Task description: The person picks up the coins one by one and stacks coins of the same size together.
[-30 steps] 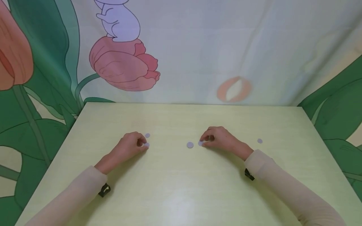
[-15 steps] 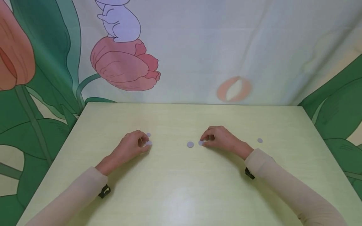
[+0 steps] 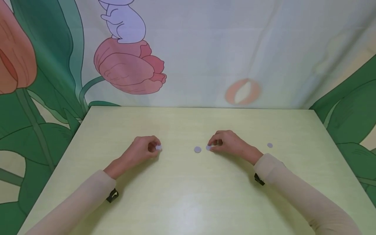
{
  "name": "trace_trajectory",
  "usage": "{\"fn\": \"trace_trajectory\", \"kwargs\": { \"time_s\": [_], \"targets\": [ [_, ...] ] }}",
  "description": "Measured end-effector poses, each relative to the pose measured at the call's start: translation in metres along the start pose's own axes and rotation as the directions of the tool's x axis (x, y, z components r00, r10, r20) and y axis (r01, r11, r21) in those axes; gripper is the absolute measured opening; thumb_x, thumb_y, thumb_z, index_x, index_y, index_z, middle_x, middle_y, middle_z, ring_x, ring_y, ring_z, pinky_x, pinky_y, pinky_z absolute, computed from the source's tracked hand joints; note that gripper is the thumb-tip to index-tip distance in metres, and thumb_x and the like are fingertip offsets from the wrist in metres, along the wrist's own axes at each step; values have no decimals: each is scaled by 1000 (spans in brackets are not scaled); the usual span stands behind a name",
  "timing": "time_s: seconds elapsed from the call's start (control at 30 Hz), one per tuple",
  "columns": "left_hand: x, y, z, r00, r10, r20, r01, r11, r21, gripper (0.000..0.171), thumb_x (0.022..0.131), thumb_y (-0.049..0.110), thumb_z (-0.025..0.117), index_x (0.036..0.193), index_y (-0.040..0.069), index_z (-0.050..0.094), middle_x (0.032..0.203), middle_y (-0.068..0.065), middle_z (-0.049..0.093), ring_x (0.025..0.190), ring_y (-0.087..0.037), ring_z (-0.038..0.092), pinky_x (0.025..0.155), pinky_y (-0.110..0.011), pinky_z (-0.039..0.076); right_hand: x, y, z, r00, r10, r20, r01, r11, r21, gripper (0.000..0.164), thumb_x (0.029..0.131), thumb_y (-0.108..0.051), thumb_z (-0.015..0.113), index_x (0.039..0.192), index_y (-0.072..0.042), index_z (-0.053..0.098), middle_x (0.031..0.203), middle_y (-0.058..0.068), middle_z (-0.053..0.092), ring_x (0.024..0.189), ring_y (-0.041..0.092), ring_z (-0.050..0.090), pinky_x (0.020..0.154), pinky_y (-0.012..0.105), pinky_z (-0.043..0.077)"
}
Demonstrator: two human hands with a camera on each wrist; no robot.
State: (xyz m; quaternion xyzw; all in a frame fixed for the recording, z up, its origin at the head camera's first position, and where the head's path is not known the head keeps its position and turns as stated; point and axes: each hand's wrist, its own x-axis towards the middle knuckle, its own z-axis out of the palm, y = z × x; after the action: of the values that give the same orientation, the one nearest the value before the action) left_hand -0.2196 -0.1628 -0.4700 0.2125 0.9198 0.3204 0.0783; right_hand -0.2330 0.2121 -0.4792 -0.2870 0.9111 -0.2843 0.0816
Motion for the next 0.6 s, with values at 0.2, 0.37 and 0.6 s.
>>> {"fn": "trace_trajectory", "kwargs": {
  "time_s": [0.2, 0.37, 0.6],
  "targets": [
    [1, -1, 3, 999, 29, 30, -28, 999, -43, 18, 88, 1, 75, 106, 0, 73, 89, -3, 72, 81, -15, 65, 76, -29, 55, 0, 3, 2, 1000, 1, -4, -1, 1000, -1, 11, 91, -22, 79, 101, -18, 79, 91, -6, 65, 82, 12, 59, 78, 29, 52],
    [1, -1, 4, 1000, 8, 27, -6, 999, -45, 19, 87, 7, 81, 103, 2, 74, 88, -2, 72, 81, -14, 65, 76, -29, 55, 0, 1, 1, 1000, 10, 3, -10, 1000, 8, 12, 90, -22, 79, 101, -18, 79, 91, -6, 65, 83, 12, 60, 78, 29, 53],
    [3, -3, 4, 1000, -15, 9, 15, 999, -44, 21, 86, 8, 81, 105, 3, 74, 90, -3, 72, 82, -16, 64, 78, -31, 54, 0, 0, 1, 1000, 0, -1, 0, 1000, -4, 11, 90, -22, 80, 101, -18, 79, 91, -5, 66, 82, 11, 60, 78, 29, 53]
  ]
}}
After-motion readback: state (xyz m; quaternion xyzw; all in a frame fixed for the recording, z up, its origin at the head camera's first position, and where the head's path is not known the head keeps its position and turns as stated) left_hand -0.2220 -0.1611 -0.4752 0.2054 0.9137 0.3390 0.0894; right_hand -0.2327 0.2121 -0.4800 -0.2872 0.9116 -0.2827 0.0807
